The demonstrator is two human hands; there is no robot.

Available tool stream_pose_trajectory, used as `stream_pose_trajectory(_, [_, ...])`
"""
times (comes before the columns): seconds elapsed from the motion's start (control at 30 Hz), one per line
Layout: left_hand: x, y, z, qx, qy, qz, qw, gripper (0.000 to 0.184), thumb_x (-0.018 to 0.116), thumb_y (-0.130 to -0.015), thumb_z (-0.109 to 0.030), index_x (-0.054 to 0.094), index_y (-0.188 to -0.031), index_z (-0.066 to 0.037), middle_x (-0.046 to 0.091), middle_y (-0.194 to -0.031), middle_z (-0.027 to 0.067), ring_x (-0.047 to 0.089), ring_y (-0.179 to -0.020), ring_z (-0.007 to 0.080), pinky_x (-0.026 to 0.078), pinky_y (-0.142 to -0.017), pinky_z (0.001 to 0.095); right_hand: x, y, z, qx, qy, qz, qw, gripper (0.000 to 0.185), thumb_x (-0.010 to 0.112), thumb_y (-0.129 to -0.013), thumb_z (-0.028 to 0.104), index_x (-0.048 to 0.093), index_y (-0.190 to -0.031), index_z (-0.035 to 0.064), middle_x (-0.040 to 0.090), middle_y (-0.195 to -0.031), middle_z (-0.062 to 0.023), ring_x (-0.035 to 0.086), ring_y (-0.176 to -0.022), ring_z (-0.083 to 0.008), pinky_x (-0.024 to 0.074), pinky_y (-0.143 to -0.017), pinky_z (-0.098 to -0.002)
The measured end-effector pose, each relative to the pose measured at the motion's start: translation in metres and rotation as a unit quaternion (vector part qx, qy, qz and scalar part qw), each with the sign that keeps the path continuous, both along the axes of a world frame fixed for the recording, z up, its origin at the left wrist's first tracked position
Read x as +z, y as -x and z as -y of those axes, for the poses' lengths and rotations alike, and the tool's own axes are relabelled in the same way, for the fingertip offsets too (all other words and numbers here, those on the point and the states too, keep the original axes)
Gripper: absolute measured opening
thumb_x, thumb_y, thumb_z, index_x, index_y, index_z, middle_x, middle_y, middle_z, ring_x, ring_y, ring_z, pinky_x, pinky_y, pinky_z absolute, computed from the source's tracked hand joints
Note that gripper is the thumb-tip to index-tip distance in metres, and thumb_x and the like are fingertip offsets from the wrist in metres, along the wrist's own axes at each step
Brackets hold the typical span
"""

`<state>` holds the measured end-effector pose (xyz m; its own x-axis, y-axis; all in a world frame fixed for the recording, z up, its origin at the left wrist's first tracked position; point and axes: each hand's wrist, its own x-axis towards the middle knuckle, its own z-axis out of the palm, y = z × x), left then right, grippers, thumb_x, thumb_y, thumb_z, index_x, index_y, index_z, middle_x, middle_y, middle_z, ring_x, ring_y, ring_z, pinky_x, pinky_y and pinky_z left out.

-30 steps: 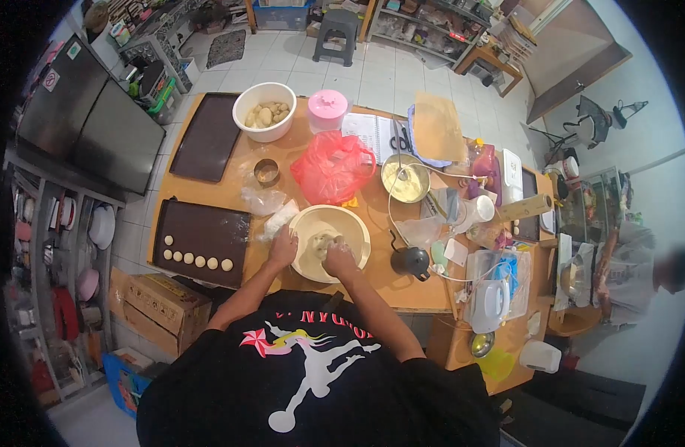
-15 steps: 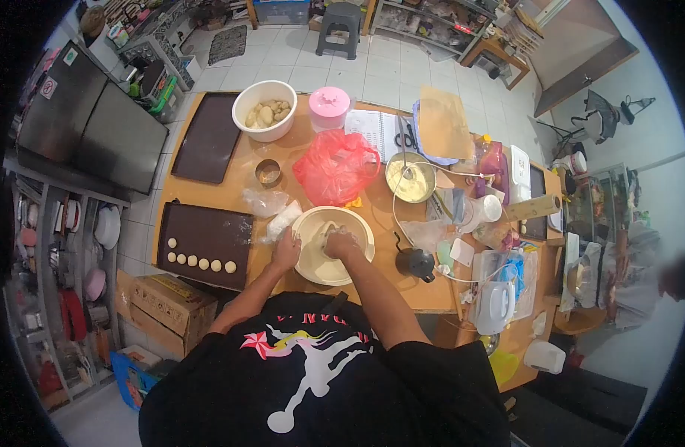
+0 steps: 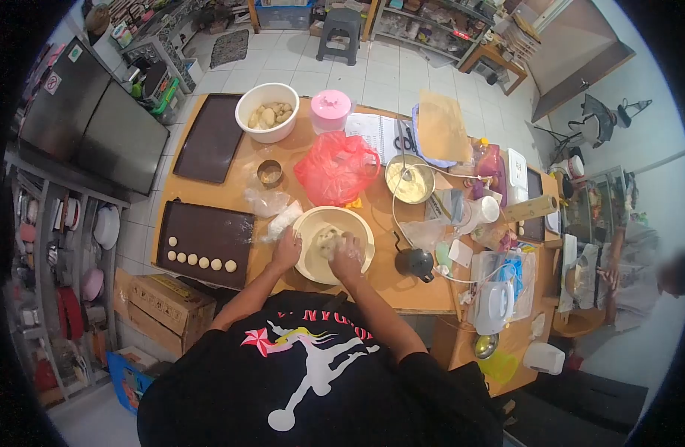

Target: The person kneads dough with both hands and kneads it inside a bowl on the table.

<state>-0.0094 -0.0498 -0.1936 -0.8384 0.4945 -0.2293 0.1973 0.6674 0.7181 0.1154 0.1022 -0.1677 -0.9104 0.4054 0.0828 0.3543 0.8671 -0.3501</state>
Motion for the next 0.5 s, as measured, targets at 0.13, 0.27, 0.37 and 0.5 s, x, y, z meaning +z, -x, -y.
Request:
stream_pose_trajectory(0.13, [0.005,0.001,0.000,-0.001,-0.019,0.019,1.000,0.031,0.052,-0.089,-0.019,0.045,-0.113,-0.002,0.061,-0.097,0.0297,0.058,-0.091,0.0484,0.045,-0.080,0.0556,-0.020,0.020,-0.027,-0.083,0.161,0.141,0.973,0.037,0.063,-0.081,0.020,0.056,-0.110,-0.0019,0.053,-0.119,-0.0237,0.053,-0.110,-0.0394,0.0440,-0.093,-0.0482])
stream_pose_trajectory(0.27, [-0.001,0.001,-0.001,-0.001,-0.027,-0.013,1.000,0.029,0.053,-0.088,-0.018,0.045,-0.111,-0.001,0.062,-0.094,0.0301,0.059,-0.089,0.0484,0.045,-0.078,0.0553,-0.010,0.028,-0.039,-0.015,0.156,0.206,0.966,0.045,0.067,-0.079,0.030,0.054,-0.113,0.0041,0.055,-0.114,-0.0231,0.053,-0.110,-0.0379,0.0461,-0.090,-0.0470])
stream_pose_trajectory(0.37, [-0.004,0.001,-0.001,-0.004,-0.022,-0.016,1.000,0.031,0.053,-0.088,-0.017,0.044,-0.112,0.000,0.062,-0.094,0.0303,0.059,-0.090,0.0486,0.045,-0.079,0.0556,0.016,0.020,-0.020,0.065,0.068,0.048,0.994,0.036,0.070,-0.075,0.023,0.056,-0.106,0.0091,0.057,-0.102,-0.0222,0.057,-0.102,-0.0354,0.0466,-0.088,-0.0454])
stream_pose_trajectory(0.5, [-0.001,0.000,-0.003,0.006,-0.006,-0.015,1.000,0.033,0.054,-0.088,-0.016,0.044,-0.114,0.000,0.062,-0.094,0.0308,0.059,-0.090,0.0487,0.045,-0.079,0.0560,0.032,-0.005,0.012,0.145,0.085,0.039,0.985,0.033,0.069,-0.074,0.018,0.055,-0.104,0.0125,0.059,-0.096,-0.0170,0.059,-0.096,-0.0348,0.0490,-0.080,-0.0440])
